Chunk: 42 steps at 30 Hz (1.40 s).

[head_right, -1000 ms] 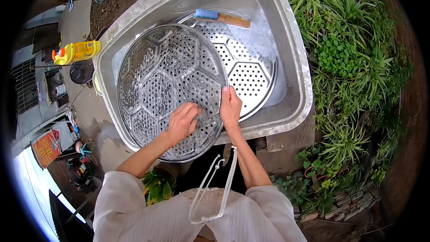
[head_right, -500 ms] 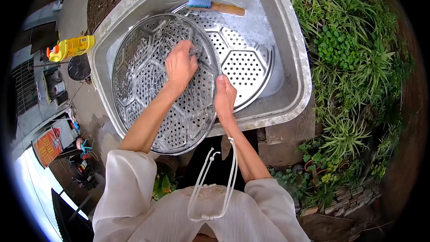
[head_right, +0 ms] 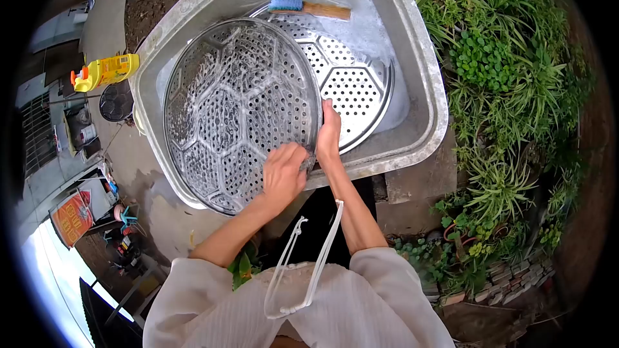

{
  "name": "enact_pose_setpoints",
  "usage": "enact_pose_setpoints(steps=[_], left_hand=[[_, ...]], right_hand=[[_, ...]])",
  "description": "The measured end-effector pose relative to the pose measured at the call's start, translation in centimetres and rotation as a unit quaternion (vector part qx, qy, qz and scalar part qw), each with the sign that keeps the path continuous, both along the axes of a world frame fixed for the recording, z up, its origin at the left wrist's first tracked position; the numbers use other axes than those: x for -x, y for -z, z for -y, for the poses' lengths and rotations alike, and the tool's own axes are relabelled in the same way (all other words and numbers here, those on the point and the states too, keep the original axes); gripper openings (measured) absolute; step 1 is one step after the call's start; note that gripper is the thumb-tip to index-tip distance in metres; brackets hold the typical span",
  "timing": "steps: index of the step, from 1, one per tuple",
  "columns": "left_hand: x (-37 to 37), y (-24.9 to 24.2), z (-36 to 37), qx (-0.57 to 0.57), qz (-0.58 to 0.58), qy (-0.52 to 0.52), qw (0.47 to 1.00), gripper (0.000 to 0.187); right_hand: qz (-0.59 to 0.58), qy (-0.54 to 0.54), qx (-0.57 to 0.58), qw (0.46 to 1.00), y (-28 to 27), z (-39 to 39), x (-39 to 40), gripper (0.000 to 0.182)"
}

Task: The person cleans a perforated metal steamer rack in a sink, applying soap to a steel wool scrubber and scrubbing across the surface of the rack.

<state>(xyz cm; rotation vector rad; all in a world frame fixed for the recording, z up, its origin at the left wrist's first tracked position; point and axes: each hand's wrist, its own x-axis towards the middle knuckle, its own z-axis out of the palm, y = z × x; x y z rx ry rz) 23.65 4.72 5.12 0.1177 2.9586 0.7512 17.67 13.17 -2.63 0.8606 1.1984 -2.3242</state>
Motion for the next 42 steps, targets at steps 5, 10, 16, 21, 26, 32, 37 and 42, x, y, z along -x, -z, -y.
enact_pose_setpoints(steps=[5,10,16,21,26,32,37,42], left_hand=[[7.0,1.6,0.4,0.013,-0.032,-0.006,0.999,0.030],[2.3,-0.4,-0.1,0.000,0.053,-0.031,0.998,0.026],[8.4,0.9,0.0,0.025,0.021,-0.088,0.996,0.025],[11.6,1.9,2.9,0.025,-0.062,-0.153,0.986,0.024],[-2.0,0.9,7.9,-0.028,-0.034,0.095,0.994,0.042],[7.1,3.0,13.8,0.092,-0.051,-0.225,0.969,0.027],[-1.5,1.0,6.4,-0.045,-0.019,0.079,0.996,0.035],[1.8,3.2,21.2,0.123,-0.067,-0.257,0.956,0.026]], right_hand=[[-0.068,-0.052,-0.033,0.996,1.0,-0.1,-1.0,0.041],[-0.031,-0.053,-0.106,0.992,-0.6,-0.2,0.0,0.052],[-0.036,-0.067,-0.142,0.987,-1.4,0.1,-0.2,0.052],[-0.095,-0.156,-0.232,0.956,-2.2,-0.3,-0.6,0.032],[-0.102,-0.157,-0.278,0.942,-0.9,-0.2,-0.8,0.027],[-0.120,-0.145,-0.309,0.932,-0.9,0.2,-1.5,0.026],[-0.163,-0.157,-0.332,0.916,-0.4,-0.1,-1.6,0.022],[-0.212,-0.218,-0.382,0.873,-1.0,-1.1,-3.2,0.025]])
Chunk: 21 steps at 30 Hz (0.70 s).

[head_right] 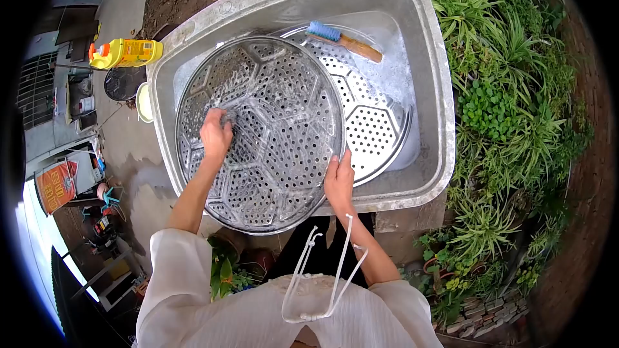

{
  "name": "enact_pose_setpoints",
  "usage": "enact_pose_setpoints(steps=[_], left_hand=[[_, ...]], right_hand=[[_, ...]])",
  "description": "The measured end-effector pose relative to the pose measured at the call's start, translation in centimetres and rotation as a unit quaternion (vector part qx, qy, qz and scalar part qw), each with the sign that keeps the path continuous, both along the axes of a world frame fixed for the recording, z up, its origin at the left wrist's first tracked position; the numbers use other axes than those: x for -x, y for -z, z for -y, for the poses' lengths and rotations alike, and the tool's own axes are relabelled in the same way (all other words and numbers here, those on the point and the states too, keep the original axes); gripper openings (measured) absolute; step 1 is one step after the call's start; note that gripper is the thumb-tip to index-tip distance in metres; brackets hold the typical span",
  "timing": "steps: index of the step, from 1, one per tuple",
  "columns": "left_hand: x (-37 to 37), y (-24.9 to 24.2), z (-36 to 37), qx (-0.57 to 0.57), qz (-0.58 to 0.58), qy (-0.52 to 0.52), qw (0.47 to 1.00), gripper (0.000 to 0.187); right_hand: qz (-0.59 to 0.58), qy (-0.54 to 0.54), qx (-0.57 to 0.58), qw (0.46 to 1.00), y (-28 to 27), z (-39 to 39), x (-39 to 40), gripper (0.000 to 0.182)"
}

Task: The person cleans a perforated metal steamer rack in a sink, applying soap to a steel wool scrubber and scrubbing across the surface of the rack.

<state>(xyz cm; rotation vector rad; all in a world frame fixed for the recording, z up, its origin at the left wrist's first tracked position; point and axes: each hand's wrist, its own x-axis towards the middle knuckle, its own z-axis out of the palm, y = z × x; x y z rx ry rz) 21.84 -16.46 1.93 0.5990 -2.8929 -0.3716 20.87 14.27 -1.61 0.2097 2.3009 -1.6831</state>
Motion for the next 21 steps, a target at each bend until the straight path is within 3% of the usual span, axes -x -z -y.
enact_pose_setpoints(steps=[1,3,4,6,7,9,12,15,21], left_hand=[[1.0,0.0,2.2,0.025,0.015,-0.054,0.998,0.025],[0.8,-0.3,2.0,0.013,0.021,-0.060,0.998,0.025],[-0.1,-1.3,0.9,-0.019,0.016,-0.023,0.999,0.026],[-2.5,-2.6,-0.2,-0.062,-0.001,0.032,0.998,0.030],[-2.7,-2.8,-0.6,-0.059,0.002,0.035,0.998,0.030],[-2.8,-2.3,-2.4,-0.078,0.049,0.021,0.996,0.029],[4.0,-1.0,-10.2,-0.119,0.052,0.186,0.974,0.028],[7.7,-1.1,-14.1,-0.146,0.061,0.240,0.958,0.028],[3.2,-2.5,-7.6,-0.102,0.105,0.203,0.968,0.025]], right_hand=[[-0.012,-0.036,-0.002,0.999,0.0,-0.9,-0.3,0.028],[0.050,-0.090,0.021,0.994,0.1,-2.8,0.3,0.032],[0.052,-0.079,0.034,0.995,0.2,-2.6,1.1,0.034],[0.022,0.008,0.187,0.982,0.7,-0.6,3.8,0.037],[0.085,0.016,0.213,0.973,1.0,0.0,5.6,0.029],[0.062,-0.034,0.133,0.989,2.6,1.0,7.8,0.028],[0.061,-0.062,0.028,0.996,1.3,0.7,7.8,0.033],[0.068,-0.039,0.036,0.996,0.8,0.5,7.2,0.030],[0.067,-0.007,0.078,0.995,1.0,0.8,6.3,0.027]])
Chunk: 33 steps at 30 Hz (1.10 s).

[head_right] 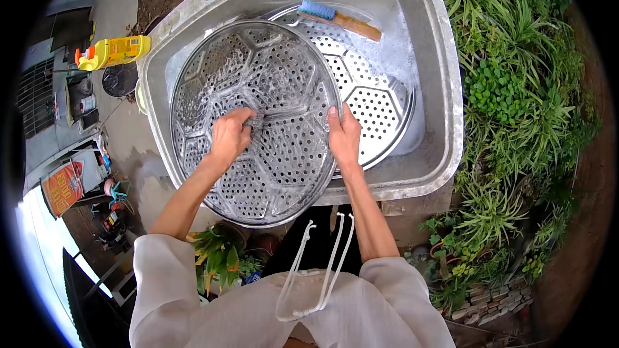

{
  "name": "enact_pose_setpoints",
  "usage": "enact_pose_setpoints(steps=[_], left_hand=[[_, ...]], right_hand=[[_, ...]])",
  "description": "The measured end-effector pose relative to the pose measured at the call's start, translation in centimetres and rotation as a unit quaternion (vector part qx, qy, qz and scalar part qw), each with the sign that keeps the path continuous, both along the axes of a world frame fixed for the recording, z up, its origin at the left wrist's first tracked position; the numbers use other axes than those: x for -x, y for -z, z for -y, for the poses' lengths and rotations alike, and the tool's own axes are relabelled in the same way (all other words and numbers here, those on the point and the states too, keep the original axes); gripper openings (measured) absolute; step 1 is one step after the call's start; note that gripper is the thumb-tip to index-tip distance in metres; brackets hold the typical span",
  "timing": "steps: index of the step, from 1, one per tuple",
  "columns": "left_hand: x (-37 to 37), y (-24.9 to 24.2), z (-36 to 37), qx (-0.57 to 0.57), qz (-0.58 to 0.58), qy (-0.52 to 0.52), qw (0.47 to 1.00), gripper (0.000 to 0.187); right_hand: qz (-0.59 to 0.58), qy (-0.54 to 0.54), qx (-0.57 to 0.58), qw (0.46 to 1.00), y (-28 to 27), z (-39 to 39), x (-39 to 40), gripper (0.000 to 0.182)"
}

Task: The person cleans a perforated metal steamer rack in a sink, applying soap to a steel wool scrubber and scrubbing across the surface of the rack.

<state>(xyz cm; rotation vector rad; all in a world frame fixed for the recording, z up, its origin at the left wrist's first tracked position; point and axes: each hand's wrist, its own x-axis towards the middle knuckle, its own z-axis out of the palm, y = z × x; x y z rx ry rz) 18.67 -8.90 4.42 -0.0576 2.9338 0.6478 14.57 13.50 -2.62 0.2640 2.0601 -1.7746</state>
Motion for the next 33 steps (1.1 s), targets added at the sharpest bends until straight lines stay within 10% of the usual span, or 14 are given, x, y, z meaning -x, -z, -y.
enact_pose_setpoints(steps=[6,14,20,22,27,33], left_hand=[[2.9,0.6,-7.6,-0.052,-0.042,0.115,0.991,0.030],[3.5,1.2,6.7,0.101,-0.017,-0.040,0.994,0.028],[1.9,-0.4,3.3,0.081,0.056,0.167,0.981,0.025],[4.1,0.9,5.9,0.128,0.034,0.017,0.991,0.026],[-0.9,-0.8,1.0,0.031,0.033,0.194,0.980,0.026],[-0.3,0.7,1.0,0.028,0.026,-0.036,0.999,0.021]], right_hand=[[0.003,-0.009,-0.008,1.000,0.2,-0.4,-0.4,0.028],[-0.004,0.005,0.010,1.000,0.6,-0.8,-1.6,0.031],[0.006,0.009,0.026,1.000,0.9,-0.8,-2.3,0.028],[0.000,0.019,0.033,0.999,1.0,-0.7,-2.4,0.028],[0.004,0.038,0.059,0.998,0.5,-0.3,-2.1,0.026],[-0.005,0.038,0.049,0.998,1.1,-0.7,-1.9,0.025]])
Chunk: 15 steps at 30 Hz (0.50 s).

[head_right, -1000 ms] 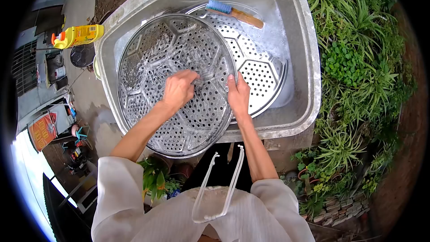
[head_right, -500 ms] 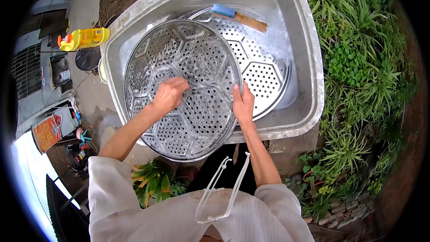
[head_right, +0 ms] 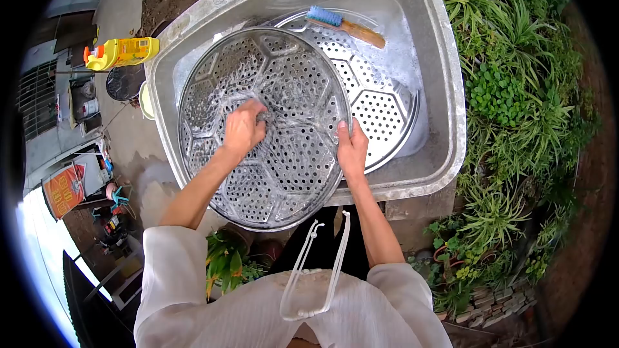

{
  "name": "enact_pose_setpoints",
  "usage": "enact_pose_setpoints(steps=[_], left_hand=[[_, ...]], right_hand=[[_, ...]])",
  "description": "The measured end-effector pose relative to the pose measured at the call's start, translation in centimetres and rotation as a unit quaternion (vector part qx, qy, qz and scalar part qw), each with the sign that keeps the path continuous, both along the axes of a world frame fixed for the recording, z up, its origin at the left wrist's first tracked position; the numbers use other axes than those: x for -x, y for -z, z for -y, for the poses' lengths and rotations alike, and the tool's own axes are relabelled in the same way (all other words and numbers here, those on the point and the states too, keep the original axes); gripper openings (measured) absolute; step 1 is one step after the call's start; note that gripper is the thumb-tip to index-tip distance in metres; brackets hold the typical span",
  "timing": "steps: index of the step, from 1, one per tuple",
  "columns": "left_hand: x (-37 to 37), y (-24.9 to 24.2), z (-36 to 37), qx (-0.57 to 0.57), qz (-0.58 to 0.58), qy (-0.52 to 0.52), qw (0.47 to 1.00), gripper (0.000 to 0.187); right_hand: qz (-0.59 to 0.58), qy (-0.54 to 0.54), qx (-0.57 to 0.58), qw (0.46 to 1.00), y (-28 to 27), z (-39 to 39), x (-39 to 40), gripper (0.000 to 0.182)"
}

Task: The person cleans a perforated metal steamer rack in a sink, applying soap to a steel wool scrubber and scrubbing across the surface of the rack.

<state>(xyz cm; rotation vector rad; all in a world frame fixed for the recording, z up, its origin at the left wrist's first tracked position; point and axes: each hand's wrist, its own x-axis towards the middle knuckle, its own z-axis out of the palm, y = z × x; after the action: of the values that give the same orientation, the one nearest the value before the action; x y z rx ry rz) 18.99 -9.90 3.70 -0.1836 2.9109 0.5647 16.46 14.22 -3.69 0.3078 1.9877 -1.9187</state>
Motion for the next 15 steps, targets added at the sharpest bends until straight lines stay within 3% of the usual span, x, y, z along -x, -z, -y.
enact_pose_setpoints(steps=[3,5,7,8,10,11,15], left_hand=[[-8.7,-2.4,-3.8,-0.054,-0.011,-0.014,0.998,0.026],[-11.0,-3.1,-2.9,-0.022,0.018,-0.103,0.994,0.026],[-9.3,-1.3,-1.7,-0.015,0.007,-0.110,0.994,0.026],[-7.2,0.1,-2.3,-0.002,-0.065,-0.102,0.993,0.025],[-1.5,2.1,-3.7,0.008,-0.085,-0.146,0.986,0.022],[-0.5,2.1,-3.7,0.010,-0.092,-0.145,0.985,0.021],[-7.9,-0.6,-3.3,-0.002,0.012,-0.143,0.990,0.024]], right_hand=[[0.008,-0.003,-0.004,1.000,-0.1,0.4,-0.3,0.027],[-0.001,-0.040,-0.032,0.999,-0.4,-0.3,-0.3,0.029],[-0.004,-0.047,-0.037,0.998,-0.9,-0.2,-0.2,0.031],[-0.008,-0.027,-0.002,1.000,-0.5,0.0,-0.2,0.030],[-0.031,0.017,0.063,0.997,0.1,0.7,-0.4,0.030],[-0.037,-0.019,0.030,0.999,-0.6,0.2,-0.2,0.032],[-0.058,-0.007,-0.019,0.998,1.6,-0.5,-1.0,0.033]])
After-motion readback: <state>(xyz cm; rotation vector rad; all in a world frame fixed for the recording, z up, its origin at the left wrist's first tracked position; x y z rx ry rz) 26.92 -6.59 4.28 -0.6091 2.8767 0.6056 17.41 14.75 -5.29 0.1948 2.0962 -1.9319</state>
